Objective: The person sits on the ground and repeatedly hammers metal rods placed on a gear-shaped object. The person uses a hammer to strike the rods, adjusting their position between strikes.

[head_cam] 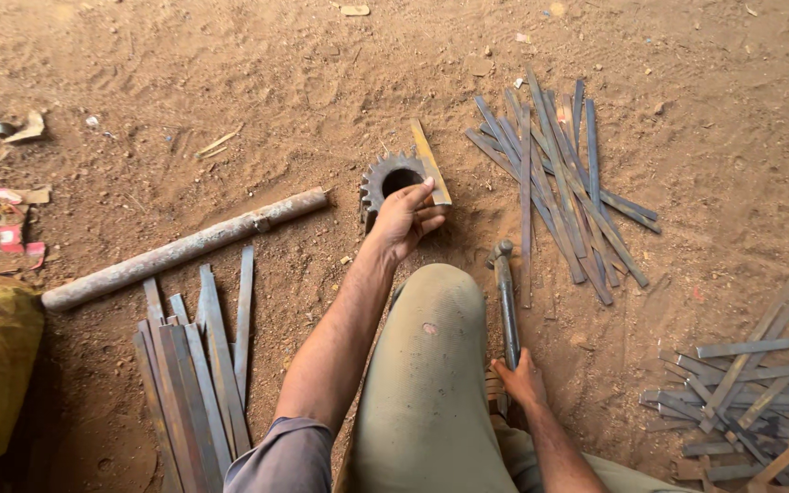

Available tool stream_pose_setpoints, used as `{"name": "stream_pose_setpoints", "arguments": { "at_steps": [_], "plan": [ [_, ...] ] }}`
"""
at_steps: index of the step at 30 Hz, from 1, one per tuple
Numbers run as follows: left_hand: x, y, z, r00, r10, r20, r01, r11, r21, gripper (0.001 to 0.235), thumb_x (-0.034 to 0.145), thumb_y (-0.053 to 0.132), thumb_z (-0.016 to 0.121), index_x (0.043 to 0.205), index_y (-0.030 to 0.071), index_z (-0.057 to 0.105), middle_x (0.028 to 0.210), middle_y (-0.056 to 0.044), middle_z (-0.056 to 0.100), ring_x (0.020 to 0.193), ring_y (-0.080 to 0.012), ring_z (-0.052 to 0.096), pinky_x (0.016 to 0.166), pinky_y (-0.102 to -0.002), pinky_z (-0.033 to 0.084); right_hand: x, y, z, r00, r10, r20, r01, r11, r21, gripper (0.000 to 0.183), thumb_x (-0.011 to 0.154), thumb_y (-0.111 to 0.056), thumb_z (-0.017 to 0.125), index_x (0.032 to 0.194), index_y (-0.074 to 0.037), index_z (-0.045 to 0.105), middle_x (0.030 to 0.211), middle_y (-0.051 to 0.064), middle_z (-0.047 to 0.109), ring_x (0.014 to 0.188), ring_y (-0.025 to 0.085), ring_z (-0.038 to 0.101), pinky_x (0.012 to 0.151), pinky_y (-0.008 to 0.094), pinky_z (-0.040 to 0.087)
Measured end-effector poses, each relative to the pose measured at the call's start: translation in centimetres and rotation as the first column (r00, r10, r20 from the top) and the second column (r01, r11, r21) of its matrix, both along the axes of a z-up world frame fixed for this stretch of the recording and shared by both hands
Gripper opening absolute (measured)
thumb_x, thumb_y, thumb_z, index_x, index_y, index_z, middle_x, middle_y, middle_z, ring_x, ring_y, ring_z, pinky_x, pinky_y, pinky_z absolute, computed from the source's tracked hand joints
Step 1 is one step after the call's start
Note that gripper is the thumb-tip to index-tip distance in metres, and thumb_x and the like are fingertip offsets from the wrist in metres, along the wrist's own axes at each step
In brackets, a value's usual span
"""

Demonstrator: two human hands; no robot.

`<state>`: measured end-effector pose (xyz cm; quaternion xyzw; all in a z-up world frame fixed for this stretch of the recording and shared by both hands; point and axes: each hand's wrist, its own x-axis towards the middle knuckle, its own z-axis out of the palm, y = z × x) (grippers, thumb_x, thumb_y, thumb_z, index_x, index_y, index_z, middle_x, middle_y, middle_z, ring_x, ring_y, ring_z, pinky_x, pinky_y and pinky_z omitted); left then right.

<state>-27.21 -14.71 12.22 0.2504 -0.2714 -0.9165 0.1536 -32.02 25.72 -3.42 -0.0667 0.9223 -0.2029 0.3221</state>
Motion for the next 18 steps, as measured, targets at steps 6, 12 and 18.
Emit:
{"name": "stream_pose_setpoints", "arguments": {
  "at_steps": [6,12,18],
  "plan": [
    [0.0,0.7,1.6,0.992,0.034,-0.12,-0.013,0.985,0.171,0.031,0.102,0.019,0.06,0.12,-0.006,0.06,0.097,-0.01,0.069,0.085,-0.0155,0.072,0.075,-0.026,0.06,0.1,0.2,0.2,1.0,0.002,-0.01,-0.002,1.0,0.001,0.065,0.085,-0.047,0.076,0.125,-0.004,0.049,0.099,0.024,0.073,0.066,0.032,0.076,0.067,0.047,0.061],
    [1.0,-0.2,2.0,0.999,-0.025,-0.04,0.033,0.978,0.205,0.063,0.109,0.054,0.033,0.108,-0.005,0.055,0.071,-0.002,0.056,0.057,-0.0101,0.054,0.049,-0.024,0.051,-0.5,-0.4,0.2,0.999,-0.009,0.037,0.006,0.997,0.073,0.061,0.086,-0.044,0.076,0.124,-0.003,0.051,0.099,0.022,0.075,0.07,0.032,0.077,0.069,0.045,0.062],
    [5.2,-3.3,-0.3,0.988,-0.152,0.013,0.152,0.987,-0.051,0.035,0.109,0.022,0.041,0.118,-0.006,0.06,0.07,-0.003,0.055,0.053,-0.012,0.052,0.048,-0.027,0.048,-1.8,-1.4,-0.1,0.937,0.197,-0.288,-0.16,0.976,0.149,0.055,0.086,-0.037,0.082,0.122,-0.004,0.057,0.093,0.02,0.074,0.079,0.033,0.069,0.071,0.046,0.055]
  ]
}}
